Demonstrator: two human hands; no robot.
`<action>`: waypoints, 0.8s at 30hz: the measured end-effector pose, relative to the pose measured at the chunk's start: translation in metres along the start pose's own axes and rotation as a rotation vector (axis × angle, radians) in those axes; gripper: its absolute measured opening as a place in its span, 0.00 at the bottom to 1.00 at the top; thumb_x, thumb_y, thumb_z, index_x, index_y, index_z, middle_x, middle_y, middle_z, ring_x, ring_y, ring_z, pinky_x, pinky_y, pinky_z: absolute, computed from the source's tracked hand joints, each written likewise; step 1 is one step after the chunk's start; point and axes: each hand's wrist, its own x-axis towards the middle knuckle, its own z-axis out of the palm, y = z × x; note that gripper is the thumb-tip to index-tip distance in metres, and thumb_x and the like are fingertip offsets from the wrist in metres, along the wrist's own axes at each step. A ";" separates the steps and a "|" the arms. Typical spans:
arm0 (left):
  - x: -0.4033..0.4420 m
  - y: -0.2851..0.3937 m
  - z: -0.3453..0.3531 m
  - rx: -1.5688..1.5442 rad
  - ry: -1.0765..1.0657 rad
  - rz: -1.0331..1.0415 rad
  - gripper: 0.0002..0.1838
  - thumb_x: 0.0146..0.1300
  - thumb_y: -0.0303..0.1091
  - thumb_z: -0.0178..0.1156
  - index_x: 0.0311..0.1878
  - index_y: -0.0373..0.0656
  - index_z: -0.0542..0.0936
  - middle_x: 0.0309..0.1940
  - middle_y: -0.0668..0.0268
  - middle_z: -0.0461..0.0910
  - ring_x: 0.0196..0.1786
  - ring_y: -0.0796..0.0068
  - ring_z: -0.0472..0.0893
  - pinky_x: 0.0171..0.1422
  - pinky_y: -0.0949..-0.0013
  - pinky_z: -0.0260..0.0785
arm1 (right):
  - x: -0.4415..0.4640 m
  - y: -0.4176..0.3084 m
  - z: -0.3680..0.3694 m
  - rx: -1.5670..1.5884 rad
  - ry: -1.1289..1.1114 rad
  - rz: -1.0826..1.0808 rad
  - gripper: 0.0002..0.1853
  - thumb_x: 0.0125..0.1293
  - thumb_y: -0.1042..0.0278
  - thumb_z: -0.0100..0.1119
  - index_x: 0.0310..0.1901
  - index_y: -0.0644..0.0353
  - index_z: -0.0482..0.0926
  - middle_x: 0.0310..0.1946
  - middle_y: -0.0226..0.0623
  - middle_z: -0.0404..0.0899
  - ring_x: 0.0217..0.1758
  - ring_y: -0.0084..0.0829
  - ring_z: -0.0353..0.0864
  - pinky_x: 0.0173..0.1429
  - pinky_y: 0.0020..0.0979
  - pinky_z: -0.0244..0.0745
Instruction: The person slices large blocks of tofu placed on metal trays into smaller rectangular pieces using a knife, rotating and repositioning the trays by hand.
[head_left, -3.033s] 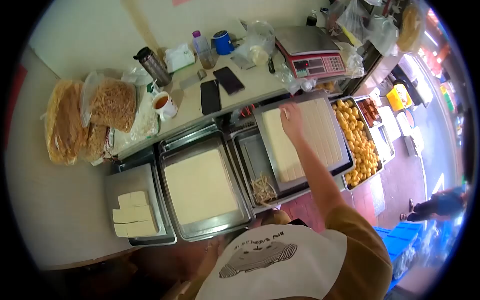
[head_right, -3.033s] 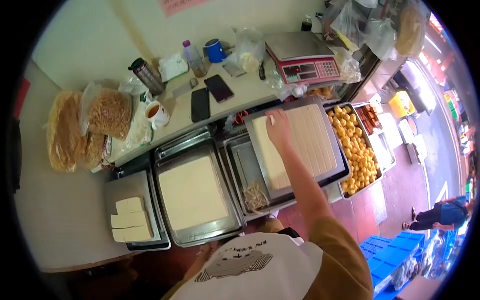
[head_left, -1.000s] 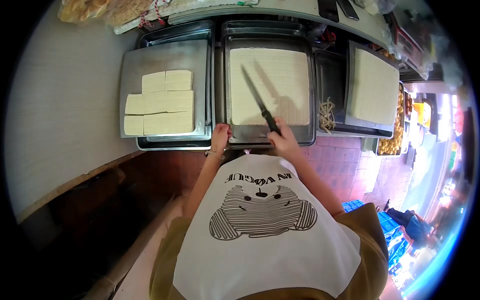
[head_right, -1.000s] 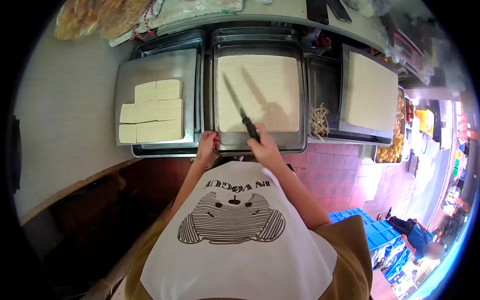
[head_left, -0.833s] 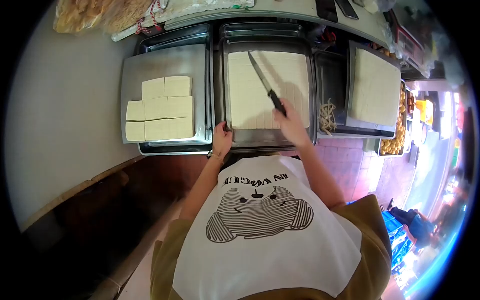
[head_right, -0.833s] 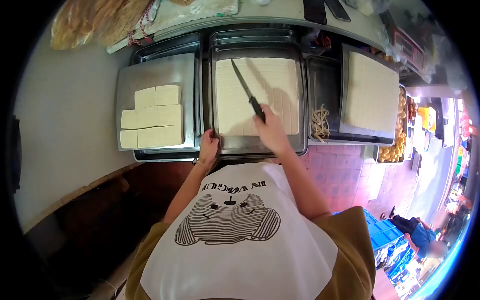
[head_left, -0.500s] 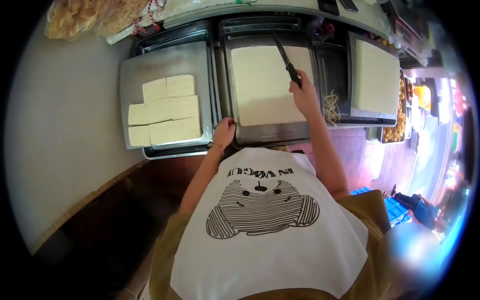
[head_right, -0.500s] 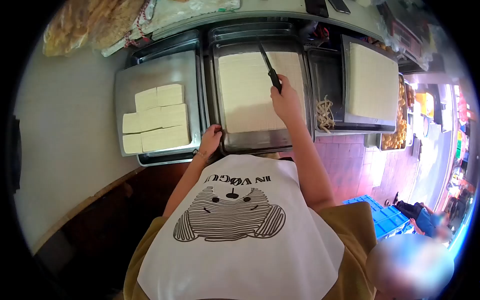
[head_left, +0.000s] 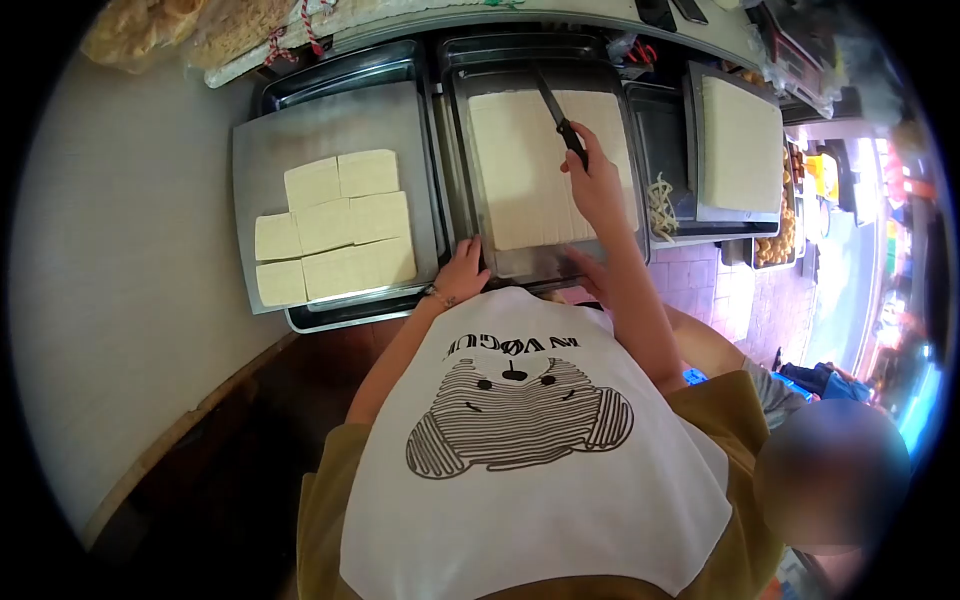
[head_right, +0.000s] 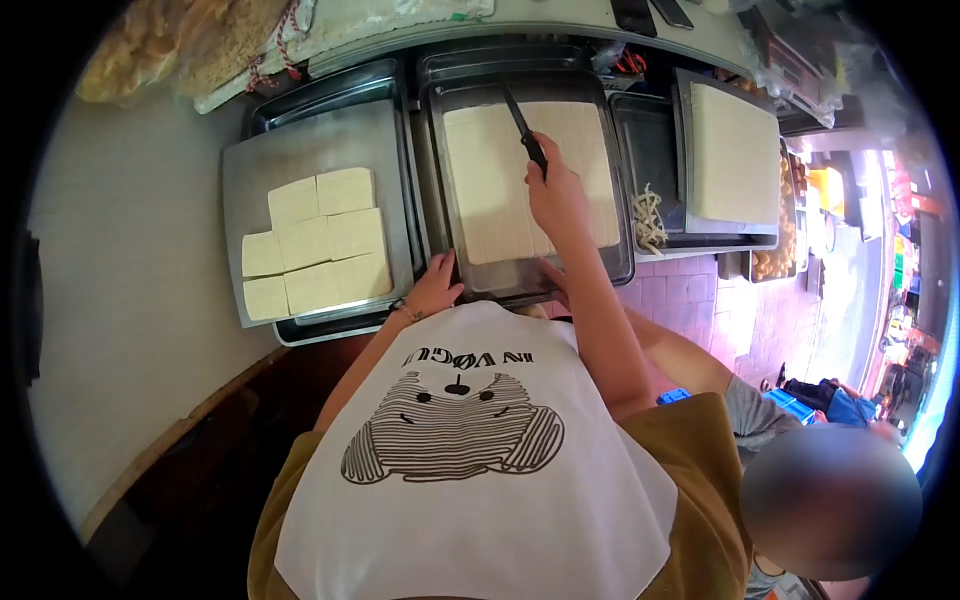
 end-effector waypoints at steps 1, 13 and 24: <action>0.001 -0.003 -0.003 -0.004 -0.027 0.007 0.40 0.59 0.41 0.57 0.69 0.35 0.52 0.64 0.48 0.57 0.60 0.47 0.69 0.61 0.58 0.67 | 0.000 -0.002 0.001 -0.011 -0.004 0.003 0.22 0.66 0.67 0.49 0.62 0.47 0.66 0.27 0.39 0.80 0.29 0.35 0.79 0.37 0.33 0.71; -0.003 -0.018 -0.004 0.080 0.014 0.144 0.39 0.56 0.38 0.58 0.69 0.37 0.54 0.60 0.52 0.61 0.55 0.50 0.73 0.54 0.56 0.71 | 0.027 0.018 0.047 -0.086 -0.037 -0.088 0.24 0.61 0.71 0.46 0.61 0.55 0.67 0.40 0.61 0.78 0.45 0.59 0.77 0.49 0.49 0.71; -0.007 -0.013 -0.009 -0.012 0.052 0.119 0.37 0.56 0.36 0.58 0.68 0.39 0.56 0.59 0.53 0.62 0.57 0.51 0.71 0.57 0.57 0.69 | 0.027 0.016 0.060 -0.113 -0.083 -0.132 0.24 0.61 0.73 0.44 0.61 0.59 0.66 0.36 0.62 0.78 0.41 0.59 0.77 0.48 0.52 0.70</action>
